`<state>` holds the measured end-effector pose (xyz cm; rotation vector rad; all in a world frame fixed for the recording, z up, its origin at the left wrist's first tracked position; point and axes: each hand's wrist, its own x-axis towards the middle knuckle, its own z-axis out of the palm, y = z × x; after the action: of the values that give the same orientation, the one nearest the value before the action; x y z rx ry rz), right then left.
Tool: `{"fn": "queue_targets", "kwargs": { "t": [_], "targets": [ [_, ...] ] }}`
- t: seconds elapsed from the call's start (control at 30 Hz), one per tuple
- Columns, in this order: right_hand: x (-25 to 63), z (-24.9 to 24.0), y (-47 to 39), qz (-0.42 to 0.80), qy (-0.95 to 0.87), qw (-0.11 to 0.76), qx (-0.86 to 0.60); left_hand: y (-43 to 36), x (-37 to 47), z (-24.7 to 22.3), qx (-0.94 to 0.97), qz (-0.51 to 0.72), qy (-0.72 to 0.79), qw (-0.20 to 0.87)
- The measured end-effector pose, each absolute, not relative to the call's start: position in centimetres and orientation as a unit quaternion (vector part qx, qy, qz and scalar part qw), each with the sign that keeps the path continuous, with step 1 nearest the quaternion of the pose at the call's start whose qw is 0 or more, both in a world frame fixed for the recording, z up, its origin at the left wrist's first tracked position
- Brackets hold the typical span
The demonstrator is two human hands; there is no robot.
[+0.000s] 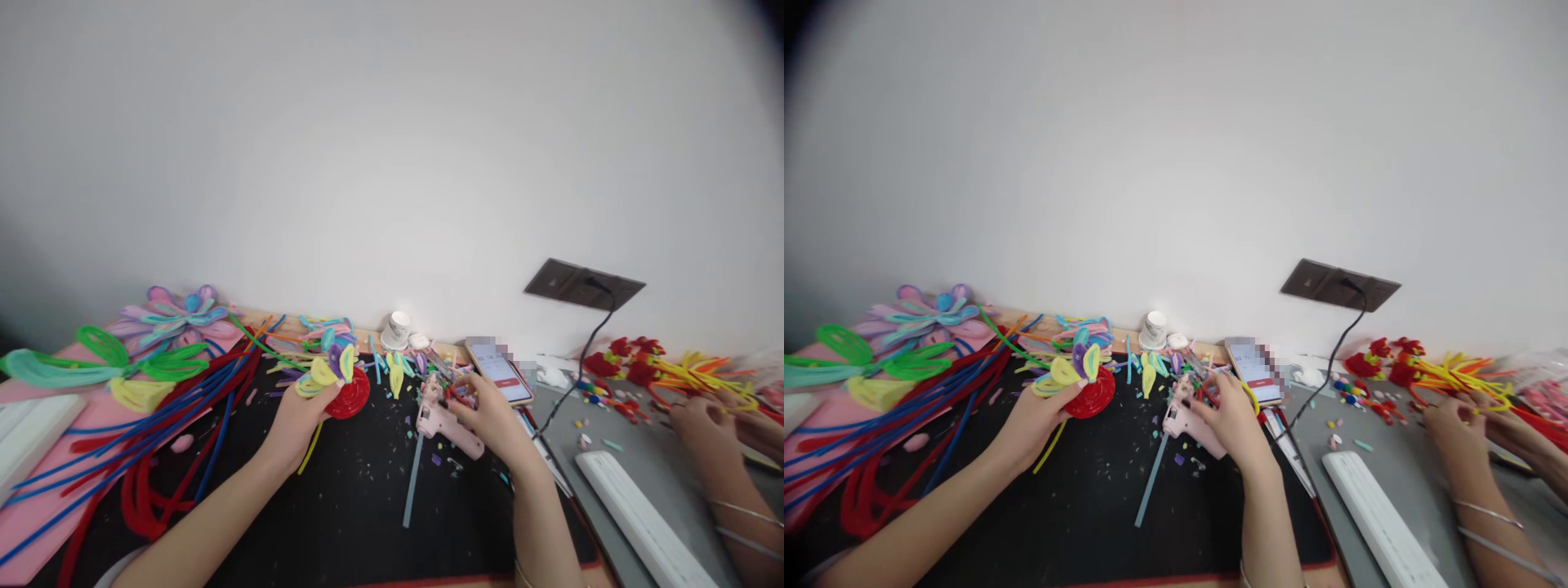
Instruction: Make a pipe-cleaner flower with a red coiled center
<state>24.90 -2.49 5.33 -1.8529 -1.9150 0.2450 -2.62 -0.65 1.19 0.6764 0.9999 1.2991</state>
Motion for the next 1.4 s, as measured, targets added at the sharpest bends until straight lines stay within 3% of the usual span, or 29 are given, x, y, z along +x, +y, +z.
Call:
{"fn": "queue_targets", "kwargs": {
  "t": [0.17,0.47,0.7,0.87,1.17,1.4],
  "targets": [
    [21.3,6.7,0.7,0.094,-0.733,0.199,-0.643,-1.0,-2.4,1.6,0.282,0.555,0.445,0.644],
    [16.9,3.5,5.1,0.102,-0.748,0.173,-0.632,-0.9,-2.5,0.9,0.295,0.550,0.418,0.660],
    [17.8,6.8,3.9,0.148,-0.696,0.300,-0.635,-0.8,-2.5,0.8,0.295,0.539,0.433,0.659],
    [16.3,6.7,1.7,0.428,-0.584,0.444,-0.528,-1.0,-2.5,0.8,0.316,0.525,0.423,0.667],
    [14.4,3.8,1.2,0.475,-0.519,0.458,-0.544,-1.1,-2.3,0.6,0.335,0.516,0.415,0.670],
    [14.2,4.4,1.0,0.389,-0.571,0.429,-0.582,-0.9,-2.3,0.2,0.381,0.523,0.415,0.639]
  ]
}}
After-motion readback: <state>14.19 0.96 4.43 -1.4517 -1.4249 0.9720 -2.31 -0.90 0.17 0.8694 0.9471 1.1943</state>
